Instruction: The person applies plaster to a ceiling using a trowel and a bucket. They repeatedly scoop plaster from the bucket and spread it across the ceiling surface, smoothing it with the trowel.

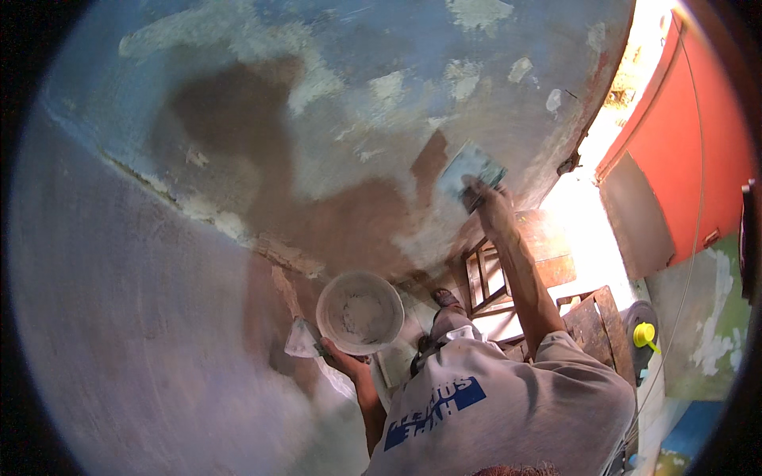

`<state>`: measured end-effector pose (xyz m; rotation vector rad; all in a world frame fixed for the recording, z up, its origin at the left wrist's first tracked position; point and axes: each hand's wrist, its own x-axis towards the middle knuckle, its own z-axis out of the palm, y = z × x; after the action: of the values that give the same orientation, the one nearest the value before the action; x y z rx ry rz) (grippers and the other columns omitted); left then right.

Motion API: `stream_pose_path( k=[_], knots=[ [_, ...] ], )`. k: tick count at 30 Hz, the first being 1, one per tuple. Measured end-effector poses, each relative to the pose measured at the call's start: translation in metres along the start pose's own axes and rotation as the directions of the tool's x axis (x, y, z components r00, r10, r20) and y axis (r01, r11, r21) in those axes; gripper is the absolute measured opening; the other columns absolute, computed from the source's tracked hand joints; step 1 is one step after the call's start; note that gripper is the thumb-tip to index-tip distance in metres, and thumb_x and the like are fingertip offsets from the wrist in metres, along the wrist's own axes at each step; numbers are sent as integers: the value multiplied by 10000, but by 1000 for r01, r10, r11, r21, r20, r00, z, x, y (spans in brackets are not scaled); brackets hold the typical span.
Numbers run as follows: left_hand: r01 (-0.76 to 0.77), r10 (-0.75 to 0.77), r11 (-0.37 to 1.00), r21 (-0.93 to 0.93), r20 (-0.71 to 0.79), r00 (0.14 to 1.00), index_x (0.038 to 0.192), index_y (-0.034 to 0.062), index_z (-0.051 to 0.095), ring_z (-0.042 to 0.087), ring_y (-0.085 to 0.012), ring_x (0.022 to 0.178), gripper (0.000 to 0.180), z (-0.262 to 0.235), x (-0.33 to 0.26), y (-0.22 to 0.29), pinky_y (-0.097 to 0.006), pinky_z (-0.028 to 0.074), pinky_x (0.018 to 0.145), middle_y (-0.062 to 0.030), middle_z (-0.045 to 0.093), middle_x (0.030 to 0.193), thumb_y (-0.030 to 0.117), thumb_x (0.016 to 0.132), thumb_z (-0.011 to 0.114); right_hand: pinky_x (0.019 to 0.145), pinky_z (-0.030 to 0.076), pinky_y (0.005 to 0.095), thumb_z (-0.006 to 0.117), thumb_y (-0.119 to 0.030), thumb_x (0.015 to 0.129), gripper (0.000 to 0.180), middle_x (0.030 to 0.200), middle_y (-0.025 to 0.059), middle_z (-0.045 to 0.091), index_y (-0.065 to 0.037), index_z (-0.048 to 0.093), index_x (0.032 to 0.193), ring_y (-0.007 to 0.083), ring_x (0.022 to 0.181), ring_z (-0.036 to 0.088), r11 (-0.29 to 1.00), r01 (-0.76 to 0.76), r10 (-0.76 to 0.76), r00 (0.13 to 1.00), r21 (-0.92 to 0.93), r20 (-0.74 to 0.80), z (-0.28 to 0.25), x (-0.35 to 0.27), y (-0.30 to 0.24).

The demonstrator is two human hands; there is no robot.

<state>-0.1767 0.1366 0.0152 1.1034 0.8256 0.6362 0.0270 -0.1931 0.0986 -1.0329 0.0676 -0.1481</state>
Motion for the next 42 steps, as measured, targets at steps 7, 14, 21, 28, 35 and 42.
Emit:
stream_pose_path(
  k=[7,14,21,28,35,42],
  knots=[
    [7,-13,998,68,85,996,1263,-20,449,612,-304,970,706,1,-3,-2,-419,540,647,-200,518,1213,554,864,548,777,386,251,504,-73,949,216,941,75,524,-18,628,1117,176,845,472,368,522,-836,549,-769,-27,-18,74,-40],
    [116,-129,978,174,60,990,1240,-22,457,600,-307,996,671,-5,9,-10,-428,534,727,-179,526,1200,526,867,561,822,402,390,542,64,819,557,1132,165,510,-92,476,1350,325,979,496,248,587,-883,465,-771,70,-17,155,-13],
    [57,-67,994,93,108,992,1248,-42,445,583,-305,1034,690,8,22,-22,-440,515,802,-182,522,1213,522,869,561,863,393,456,533,81,769,612,1195,210,507,-75,461,1357,382,1044,484,-18,435,-797,537,-900,276,-37,131,39],
    [83,-92,995,48,212,973,1226,-62,460,582,-306,1032,697,14,31,-31,-443,511,813,-190,526,1207,521,862,574,911,413,427,501,84,817,499,1149,216,559,-83,548,1285,382,1049,515,315,454,-837,547,-833,-18,-33,106,-28],
    [52,-69,990,129,136,988,1188,-57,494,607,-307,970,659,8,10,-26,-428,528,749,-189,552,1160,522,878,547,905,385,393,536,47,766,537,1168,96,589,-143,588,1266,306,1075,507,-81,392,-883,398,-916,248,-6,125,-40],
    [65,-77,993,103,117,990,1186,-60,491,617,-295,954,658,4,16,-33,-405,537,710,-197,554,1155,520,881,543,881,375,421,514,86,756,552,1146,104,591,-126,591,1260,304,1041,506,-40,472,-826,481,-881,295,-32,109,-25]
  ],
)
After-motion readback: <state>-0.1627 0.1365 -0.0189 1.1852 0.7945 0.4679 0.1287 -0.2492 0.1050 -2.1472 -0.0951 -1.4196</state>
